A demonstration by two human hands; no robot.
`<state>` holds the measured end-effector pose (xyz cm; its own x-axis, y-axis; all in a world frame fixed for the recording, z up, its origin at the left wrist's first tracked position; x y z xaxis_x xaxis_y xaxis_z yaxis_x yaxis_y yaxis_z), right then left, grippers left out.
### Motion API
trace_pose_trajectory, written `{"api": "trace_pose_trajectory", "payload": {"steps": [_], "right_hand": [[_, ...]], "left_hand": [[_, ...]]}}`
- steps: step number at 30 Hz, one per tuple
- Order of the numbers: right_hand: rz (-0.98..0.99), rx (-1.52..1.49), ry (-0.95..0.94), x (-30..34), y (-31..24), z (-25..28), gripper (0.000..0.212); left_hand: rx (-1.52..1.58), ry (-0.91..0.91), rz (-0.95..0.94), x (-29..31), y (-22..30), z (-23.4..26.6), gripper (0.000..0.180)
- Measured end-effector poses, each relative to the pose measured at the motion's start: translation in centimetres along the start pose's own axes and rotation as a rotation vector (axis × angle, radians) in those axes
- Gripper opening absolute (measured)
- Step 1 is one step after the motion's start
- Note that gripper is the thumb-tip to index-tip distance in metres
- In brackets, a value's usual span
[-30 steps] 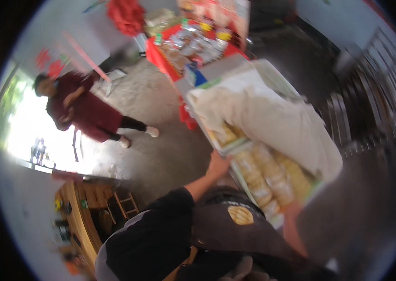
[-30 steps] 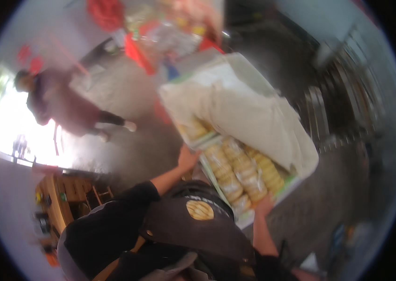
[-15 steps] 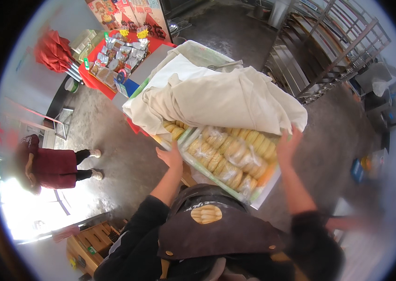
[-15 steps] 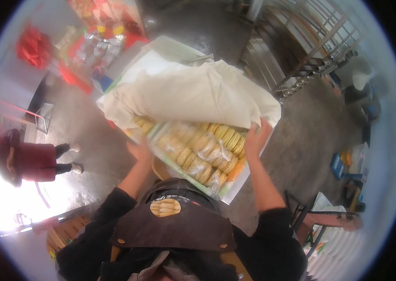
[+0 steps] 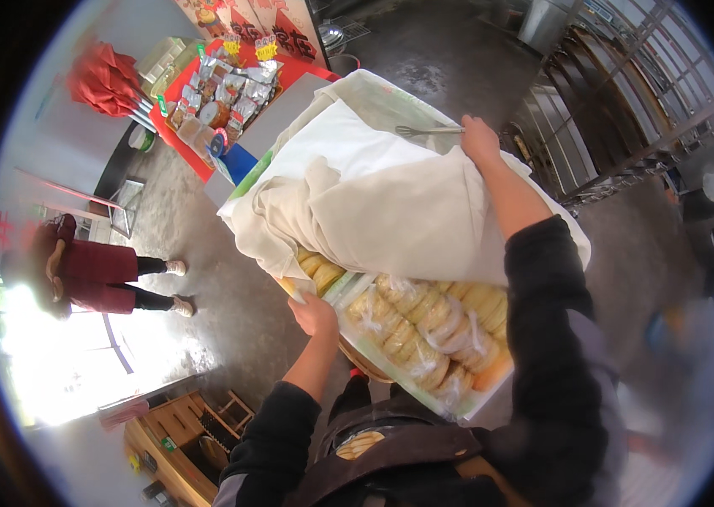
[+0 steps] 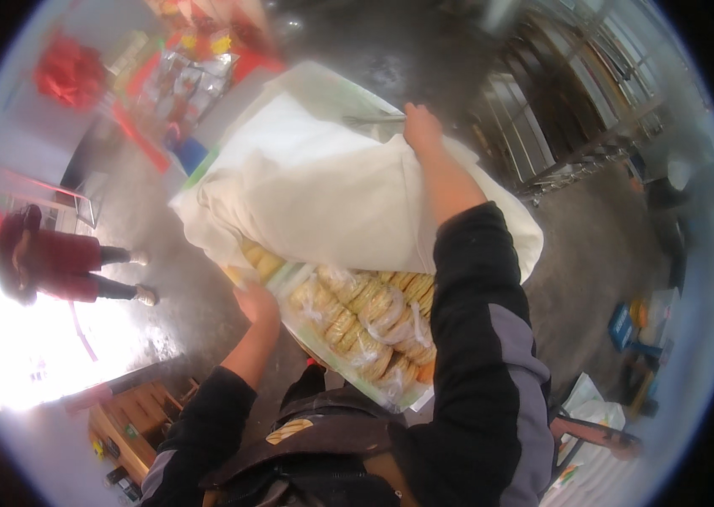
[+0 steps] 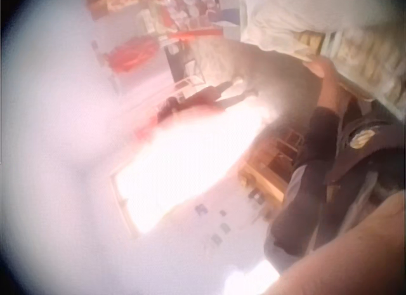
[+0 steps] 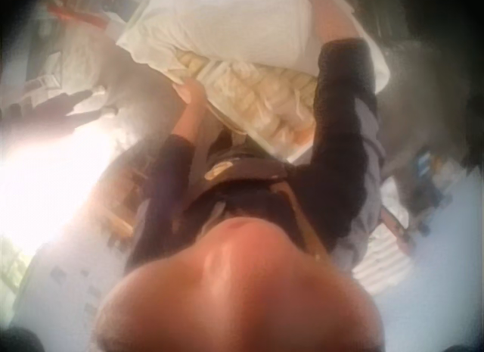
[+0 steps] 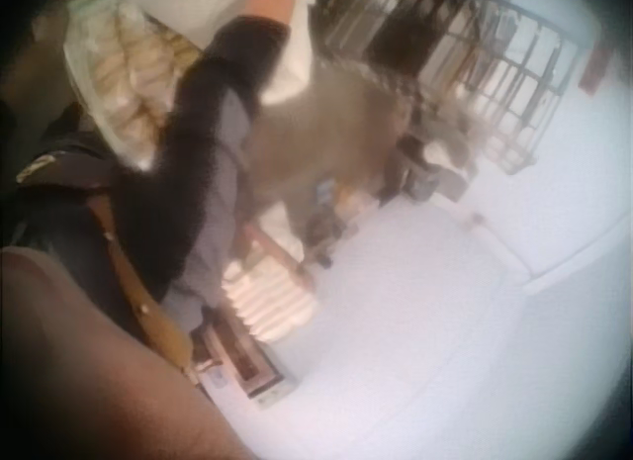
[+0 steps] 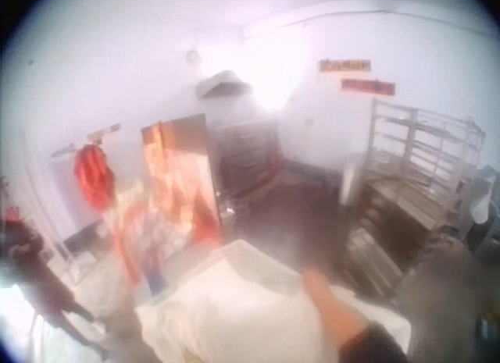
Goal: The person scrapes residue from a metal baking tray using a small tool. They then walk to a display area, uncover a tray of baked goods, and pack several items into a plastic bag for a customer. The person returns to the tray and continues scraping.
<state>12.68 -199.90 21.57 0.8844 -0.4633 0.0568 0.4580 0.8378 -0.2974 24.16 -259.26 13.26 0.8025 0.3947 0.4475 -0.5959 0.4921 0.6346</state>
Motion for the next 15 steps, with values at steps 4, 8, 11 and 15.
{"api": "trace_pose_trajectory", "payload": {"steps": [4, 8, 11, 15], "right_hand": [[0.137, 0.022, 0.014, 0.8, -0.5, 2.8, 0.014], [0.222, -0.029, 0.090, 5.2, -0.5, 9.5, 0.017], [0.054, -0.207, 0.260, 14.0, 2.3, 12.9, 0.027], [-0.148, -0.299, 0.424, 30.0, 5.2, 12.2, 0.031]], "left_hand": [[-0.028, 0.026, -0.021, -0.4, -0.4, -0.1, 0.049], [-0.043, 0.014, -0.085, -0.7, -0.5, -0.2, 0.050], [-0.047, -0.013, -0.052, -0.8, -0.8, -0.3, 0.051], [0.019, -0.123, -0.050, -0.9, -1.2, -0.9, 0.055]]}}
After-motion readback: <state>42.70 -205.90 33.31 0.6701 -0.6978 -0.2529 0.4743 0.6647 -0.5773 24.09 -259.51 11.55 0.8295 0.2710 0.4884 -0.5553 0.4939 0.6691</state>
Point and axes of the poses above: each hand's wrist, its own x-axis away from the middle knuckle, its own z-axis out of the back of the hand, y = z × x, the point moved 9 cm from there along -x, towards the middle knuckle, and after that the axes turned 15 degrees about -y, right-handed, at the moved point
